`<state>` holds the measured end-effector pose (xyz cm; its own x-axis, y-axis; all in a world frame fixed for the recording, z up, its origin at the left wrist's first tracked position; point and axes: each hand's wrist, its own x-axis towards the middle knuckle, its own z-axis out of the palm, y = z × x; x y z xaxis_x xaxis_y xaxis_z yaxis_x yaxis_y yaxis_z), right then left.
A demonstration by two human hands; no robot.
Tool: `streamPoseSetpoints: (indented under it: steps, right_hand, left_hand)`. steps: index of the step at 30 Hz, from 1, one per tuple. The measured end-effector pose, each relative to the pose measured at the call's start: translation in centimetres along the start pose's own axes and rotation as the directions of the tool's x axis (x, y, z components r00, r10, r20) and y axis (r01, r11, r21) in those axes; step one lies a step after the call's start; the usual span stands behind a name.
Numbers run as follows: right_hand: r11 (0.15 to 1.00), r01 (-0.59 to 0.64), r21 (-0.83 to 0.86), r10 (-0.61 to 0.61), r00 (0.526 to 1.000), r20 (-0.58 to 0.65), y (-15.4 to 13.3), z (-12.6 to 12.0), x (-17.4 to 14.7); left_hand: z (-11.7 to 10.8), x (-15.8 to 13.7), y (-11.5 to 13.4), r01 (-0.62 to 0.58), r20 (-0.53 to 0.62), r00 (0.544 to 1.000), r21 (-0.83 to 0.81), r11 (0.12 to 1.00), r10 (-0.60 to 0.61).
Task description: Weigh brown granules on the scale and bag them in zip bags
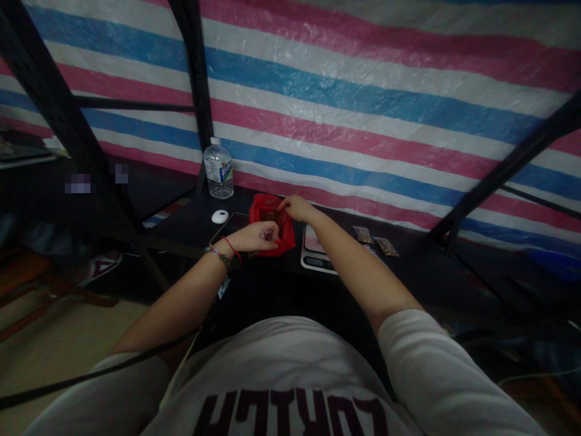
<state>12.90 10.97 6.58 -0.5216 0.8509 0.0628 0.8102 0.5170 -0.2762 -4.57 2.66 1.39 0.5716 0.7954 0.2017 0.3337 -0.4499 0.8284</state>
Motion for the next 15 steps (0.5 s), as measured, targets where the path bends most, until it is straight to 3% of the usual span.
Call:
streamPoseSetpoints:
  steps: [3, 6, 8, 11, 13, 15]
  right_hand:
    - [1.000, 0.012, -0.022, -0.010, 0.996, 0.092, 0.4, 0.1, -0.8]
    - [0.981, -0.034, -0.190, 0.066, 0.985, 0.162, 0.7, 0.5, -1.8]
    - [0.967, -0.055, -0.248, 0.094, 0.985, 0.148, 0.6, 0.9, -2.2]
    - [0.960, -0.066, -0.272, 0.091, 0.993, 0.078, -0.1, 1.6, -2.7]
    - [0.965, -0.032, -0.262, 0.028, 0.999, -0.020, -0.8, 2.1, -2.6]
    - [0.974, 0.054, -0.219, -0.058, 0.998, -0.009, -1.2, 2.7, -2.3]
  left_hand:
    - [0.0, 0.0, -0.1, 0.030, -0.001, 1.000, 0.011, 0.999, -0.030]
    - [-0.3, 0.2, -0.4, 0.103, -0.173, 0.983, 0.202, 0.974, -0.068]
    - [-0.5, 0.3, -0.7, 0.159, -0.239, 0.968, 0.339, 0.927, -0.079]
    - [-0.5, 0.4, -1.0, 0.191, -0.213, 0.972, 0.459, 0.868, -0.101]
    - [-0.4, 0.4, -1.2, 0.186, -0.184, 0.977, 0.489, 0.852, -0.108]
    - [-0.4, 0.4, -1.4, 0.182, -0.179, 0.978, 0.502, 0.846, -0.105]
